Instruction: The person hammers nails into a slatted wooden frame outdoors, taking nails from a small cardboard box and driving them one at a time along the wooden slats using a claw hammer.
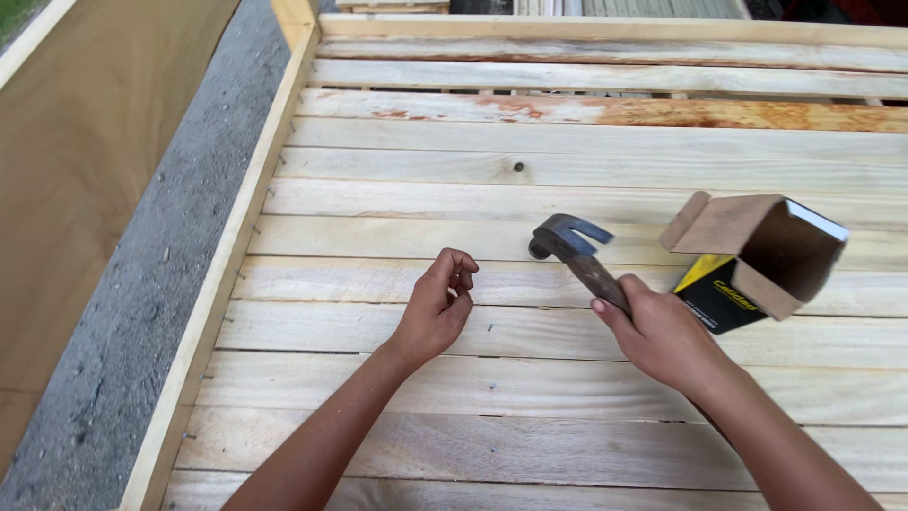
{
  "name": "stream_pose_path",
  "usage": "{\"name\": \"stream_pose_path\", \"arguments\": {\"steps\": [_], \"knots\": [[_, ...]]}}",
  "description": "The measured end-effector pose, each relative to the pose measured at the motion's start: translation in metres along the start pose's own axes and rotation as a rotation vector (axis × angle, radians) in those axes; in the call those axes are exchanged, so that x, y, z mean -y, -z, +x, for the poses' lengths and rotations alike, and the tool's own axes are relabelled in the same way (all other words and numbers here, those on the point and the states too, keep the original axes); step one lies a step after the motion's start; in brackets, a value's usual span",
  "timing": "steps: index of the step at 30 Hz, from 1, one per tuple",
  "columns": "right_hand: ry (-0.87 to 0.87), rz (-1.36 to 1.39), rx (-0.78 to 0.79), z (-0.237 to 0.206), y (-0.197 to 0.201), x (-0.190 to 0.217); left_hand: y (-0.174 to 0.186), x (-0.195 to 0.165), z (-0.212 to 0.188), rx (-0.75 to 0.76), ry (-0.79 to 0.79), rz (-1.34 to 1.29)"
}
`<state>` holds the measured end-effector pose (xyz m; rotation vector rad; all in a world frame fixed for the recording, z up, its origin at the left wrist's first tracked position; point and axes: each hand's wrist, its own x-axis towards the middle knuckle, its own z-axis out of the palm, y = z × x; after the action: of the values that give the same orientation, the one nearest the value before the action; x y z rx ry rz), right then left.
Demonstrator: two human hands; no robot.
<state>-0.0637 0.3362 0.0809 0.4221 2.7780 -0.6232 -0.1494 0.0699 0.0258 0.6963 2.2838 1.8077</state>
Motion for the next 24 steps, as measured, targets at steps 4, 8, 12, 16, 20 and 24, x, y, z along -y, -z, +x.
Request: {"name": "stream_pose_path", "arguments": {"steps": [4,8,12,16,20,24], "knots": [[0.137,0.154,-0.096,0.034,-0.020,-0.045,-0.043,-0.064,0.031,0.194,-0.474,0.093],[0.510,0.252,-0.308,0.052,-0.044,-0.071,-0.147,-0.111,0.084,0.351,-0.747,0.239],[0.339,0.188,-0.154,0.059,-0.066,-0.093,-0.262,-0.131,0.140,0.671,-0.562,0.645],[0.243,0.994,0.105,0.062,-0.072,-0.097,-0.324,-0.110,0.166,0.790,-0.388,1.075],[0.101,0.983,0.183,0.052,-0.057,-0.075,-0.354,-0.091,0.173,0.658,-0.429,1.189],[0.025,0.121,0.100,0.033,-0.033,-0.057,-0.360,-0.086,0.176,0.596,-0.438,1.230]]}}
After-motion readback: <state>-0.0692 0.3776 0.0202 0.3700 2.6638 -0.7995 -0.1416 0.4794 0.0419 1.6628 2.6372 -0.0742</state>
